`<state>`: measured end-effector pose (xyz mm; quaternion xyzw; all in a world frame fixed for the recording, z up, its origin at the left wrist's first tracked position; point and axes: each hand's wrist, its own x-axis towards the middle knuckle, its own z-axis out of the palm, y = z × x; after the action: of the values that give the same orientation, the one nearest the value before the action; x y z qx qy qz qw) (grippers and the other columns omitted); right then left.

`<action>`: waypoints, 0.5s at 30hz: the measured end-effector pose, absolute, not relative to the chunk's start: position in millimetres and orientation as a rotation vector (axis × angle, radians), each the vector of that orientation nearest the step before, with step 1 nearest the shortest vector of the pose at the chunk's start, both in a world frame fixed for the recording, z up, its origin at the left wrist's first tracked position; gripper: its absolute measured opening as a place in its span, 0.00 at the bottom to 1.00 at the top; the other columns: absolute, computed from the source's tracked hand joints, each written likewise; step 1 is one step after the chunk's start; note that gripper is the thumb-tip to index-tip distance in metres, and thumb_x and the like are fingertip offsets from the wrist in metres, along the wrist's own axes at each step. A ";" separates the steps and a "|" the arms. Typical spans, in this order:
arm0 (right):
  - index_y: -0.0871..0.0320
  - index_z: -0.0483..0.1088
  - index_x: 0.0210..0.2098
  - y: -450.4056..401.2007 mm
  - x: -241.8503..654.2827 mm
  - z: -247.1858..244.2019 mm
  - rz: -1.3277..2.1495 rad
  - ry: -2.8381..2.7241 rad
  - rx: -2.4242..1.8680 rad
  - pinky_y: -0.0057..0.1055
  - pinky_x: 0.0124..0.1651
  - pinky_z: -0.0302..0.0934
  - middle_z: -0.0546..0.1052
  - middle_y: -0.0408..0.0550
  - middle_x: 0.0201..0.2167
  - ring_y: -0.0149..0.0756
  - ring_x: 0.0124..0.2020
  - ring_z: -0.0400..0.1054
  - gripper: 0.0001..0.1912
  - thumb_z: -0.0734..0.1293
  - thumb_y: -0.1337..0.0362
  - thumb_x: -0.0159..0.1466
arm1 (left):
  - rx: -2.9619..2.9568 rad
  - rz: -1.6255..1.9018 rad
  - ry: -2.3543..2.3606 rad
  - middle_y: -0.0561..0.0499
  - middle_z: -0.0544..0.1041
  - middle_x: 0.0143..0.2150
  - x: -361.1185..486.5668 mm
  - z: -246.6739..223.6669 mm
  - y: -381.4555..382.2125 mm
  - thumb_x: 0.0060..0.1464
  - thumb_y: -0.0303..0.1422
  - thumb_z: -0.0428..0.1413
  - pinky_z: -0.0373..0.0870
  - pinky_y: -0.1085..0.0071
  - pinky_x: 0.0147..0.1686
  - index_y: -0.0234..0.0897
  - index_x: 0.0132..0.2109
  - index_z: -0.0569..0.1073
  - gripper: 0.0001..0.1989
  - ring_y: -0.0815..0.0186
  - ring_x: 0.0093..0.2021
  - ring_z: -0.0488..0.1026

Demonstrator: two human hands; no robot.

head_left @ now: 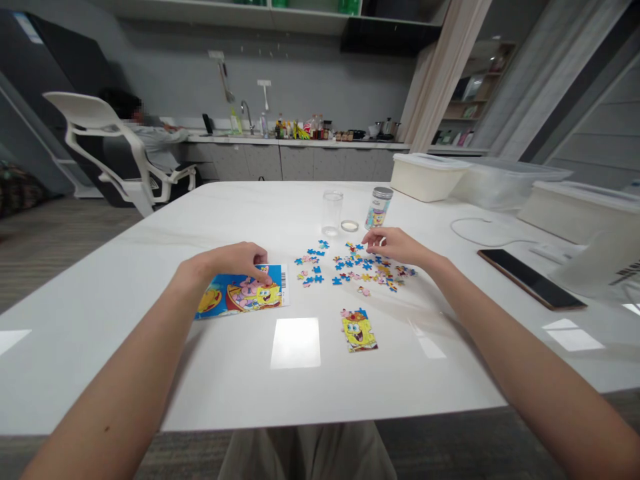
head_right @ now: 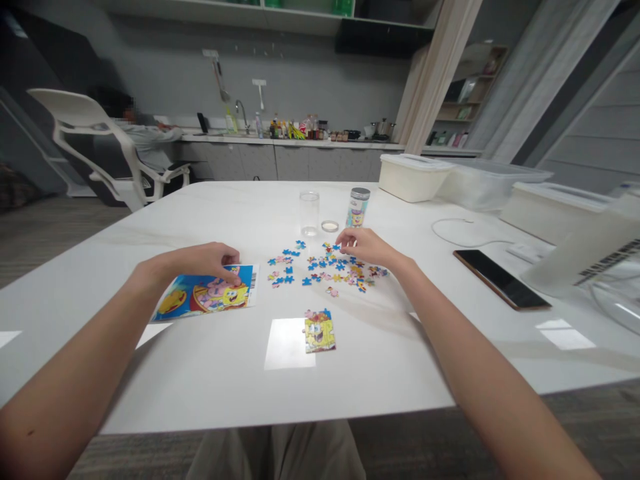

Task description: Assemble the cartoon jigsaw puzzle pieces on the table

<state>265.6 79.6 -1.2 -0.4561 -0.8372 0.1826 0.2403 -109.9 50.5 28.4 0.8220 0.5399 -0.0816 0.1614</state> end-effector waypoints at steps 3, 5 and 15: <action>0.59 0.74 0.34 78.8 265.4 -0.6 0.469 -2.303 -1.275 0.31 0.37 0.62 0.76 0.46 0.29 0.35 0.32 0.69 0.09 0.65 0.62 0.55 | 2.360 -0.234 1.526 0.52 0.74 0.28 -110.9 28.7 50.1 0.43 0.50 0.56 0.56 0.72 0.25 0.38 0.29 0.70 0.18 0.67 0.27 0.66; 0.58 0.74 0.34 78.6 265.4 -0.6 0.457 -2.316 -1.288 0.31 0.37 0.62 0.76 0.46 0.29 0.36 0.32 0.69 0.10 0.65 0.62 0.55 | 2.363 -0.228 1.519 0.51 0.75 0.28 -111.3 29.5 49.2 0.46 0.49 0.53 0.57 0.72 0.26 0.38 0.29 0.71 0.17 0.67 0.28 0.67; 0.58 0.74 0.35 81.1 267.9 -4.6 0.458 -2.353 -1.305 0.32 0.37 0.63 0.76 0.46 0.29 0.36 0.32 0.69 0.11 0.65 0.61 0.55 | 2.334 -0.195 1.523 0.51 0.75 0.28 -110.4 32.3 45.0 0.48 0.44 0.51 0.58 0.72 0.27 0.37 0.30 0.72 0.15 0.67 0.28 0.66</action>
<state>267.9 81.1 -4.6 -0.4682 -0.8438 0.1642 0.2047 -110.4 45.0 32.3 0.8229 0.5368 -0.0689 0.1730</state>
